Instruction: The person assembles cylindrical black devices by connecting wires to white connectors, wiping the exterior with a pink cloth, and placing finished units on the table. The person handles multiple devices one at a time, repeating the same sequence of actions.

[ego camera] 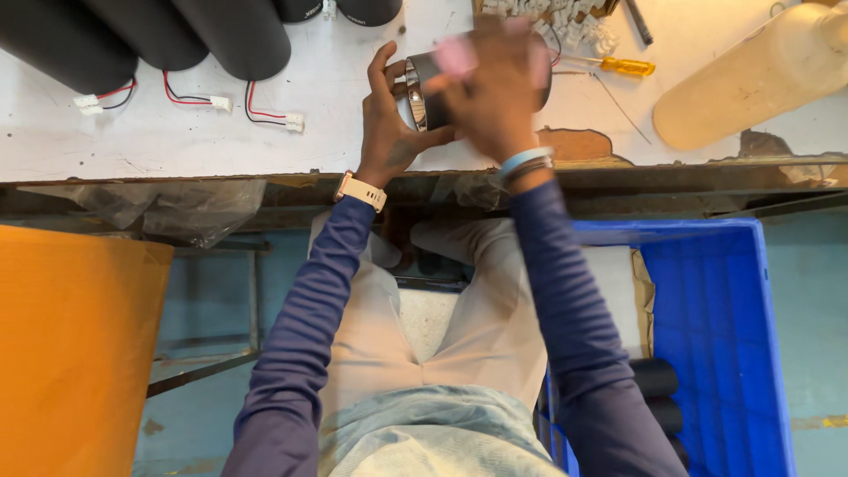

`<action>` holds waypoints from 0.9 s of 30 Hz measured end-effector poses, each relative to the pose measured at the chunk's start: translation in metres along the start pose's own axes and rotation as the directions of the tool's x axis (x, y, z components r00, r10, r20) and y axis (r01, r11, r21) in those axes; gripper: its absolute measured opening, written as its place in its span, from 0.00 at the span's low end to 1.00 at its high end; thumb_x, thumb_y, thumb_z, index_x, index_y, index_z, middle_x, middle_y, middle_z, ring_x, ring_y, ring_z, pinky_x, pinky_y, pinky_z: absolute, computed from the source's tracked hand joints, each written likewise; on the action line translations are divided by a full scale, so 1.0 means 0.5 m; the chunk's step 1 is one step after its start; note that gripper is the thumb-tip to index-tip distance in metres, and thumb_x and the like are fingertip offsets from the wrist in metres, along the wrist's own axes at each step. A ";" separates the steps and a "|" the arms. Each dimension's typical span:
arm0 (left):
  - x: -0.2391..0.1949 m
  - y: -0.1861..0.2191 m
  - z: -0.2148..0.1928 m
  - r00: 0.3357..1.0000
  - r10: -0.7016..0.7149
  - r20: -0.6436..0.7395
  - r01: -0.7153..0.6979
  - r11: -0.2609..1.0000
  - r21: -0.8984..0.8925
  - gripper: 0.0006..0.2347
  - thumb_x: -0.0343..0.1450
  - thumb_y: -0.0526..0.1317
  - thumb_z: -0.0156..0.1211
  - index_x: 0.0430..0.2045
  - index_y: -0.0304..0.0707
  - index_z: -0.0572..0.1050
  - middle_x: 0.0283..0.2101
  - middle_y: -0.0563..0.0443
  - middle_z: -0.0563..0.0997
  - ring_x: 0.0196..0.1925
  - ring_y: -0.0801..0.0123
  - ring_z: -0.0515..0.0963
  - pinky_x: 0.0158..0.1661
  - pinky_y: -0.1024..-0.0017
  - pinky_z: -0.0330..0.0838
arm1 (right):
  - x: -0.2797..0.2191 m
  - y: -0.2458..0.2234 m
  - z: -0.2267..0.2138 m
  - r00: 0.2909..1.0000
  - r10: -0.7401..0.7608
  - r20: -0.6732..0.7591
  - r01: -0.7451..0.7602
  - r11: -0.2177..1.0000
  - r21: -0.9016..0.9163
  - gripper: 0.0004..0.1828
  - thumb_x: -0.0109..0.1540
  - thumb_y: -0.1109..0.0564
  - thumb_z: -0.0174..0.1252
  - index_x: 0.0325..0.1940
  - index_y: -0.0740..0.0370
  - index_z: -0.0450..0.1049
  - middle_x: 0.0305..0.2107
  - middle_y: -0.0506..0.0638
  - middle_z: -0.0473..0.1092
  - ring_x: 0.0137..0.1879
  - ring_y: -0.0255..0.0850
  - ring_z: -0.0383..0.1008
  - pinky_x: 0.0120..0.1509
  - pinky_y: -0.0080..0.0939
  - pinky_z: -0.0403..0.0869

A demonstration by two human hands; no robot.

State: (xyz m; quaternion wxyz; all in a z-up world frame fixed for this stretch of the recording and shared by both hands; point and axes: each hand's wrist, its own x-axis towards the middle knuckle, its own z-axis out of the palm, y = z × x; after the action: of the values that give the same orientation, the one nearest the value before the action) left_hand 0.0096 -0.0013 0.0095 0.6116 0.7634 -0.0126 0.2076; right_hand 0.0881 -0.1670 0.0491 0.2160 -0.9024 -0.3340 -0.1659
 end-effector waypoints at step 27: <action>-0.026 -0.028 -0.027 0.949 0.304 -0.079 -0.313 0.936 -0.160 0.49 0.59 0.21 0.75 0.73 0.45 0.48 0.74 0.48 0.60 0.76 0.58 0.60 0.77 0.62 0.56 | 0.077 0.000 -0.004 0.987 -0.142 -0.070 0.145 0.989 0.036 0.25 0.71 0.38 0.58 0.55 0.62 0.75 0.50 0.59 0.71 0.60 0.57 0.67 0.70 0.55 0.59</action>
State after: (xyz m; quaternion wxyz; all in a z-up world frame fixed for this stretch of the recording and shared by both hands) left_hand -0.0026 0.0117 -0.0055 0.6347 0.6909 -0.1336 0.3194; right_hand 0.1155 -0.1477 0.0679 0.2332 -0.8653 -0.3939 -0.2044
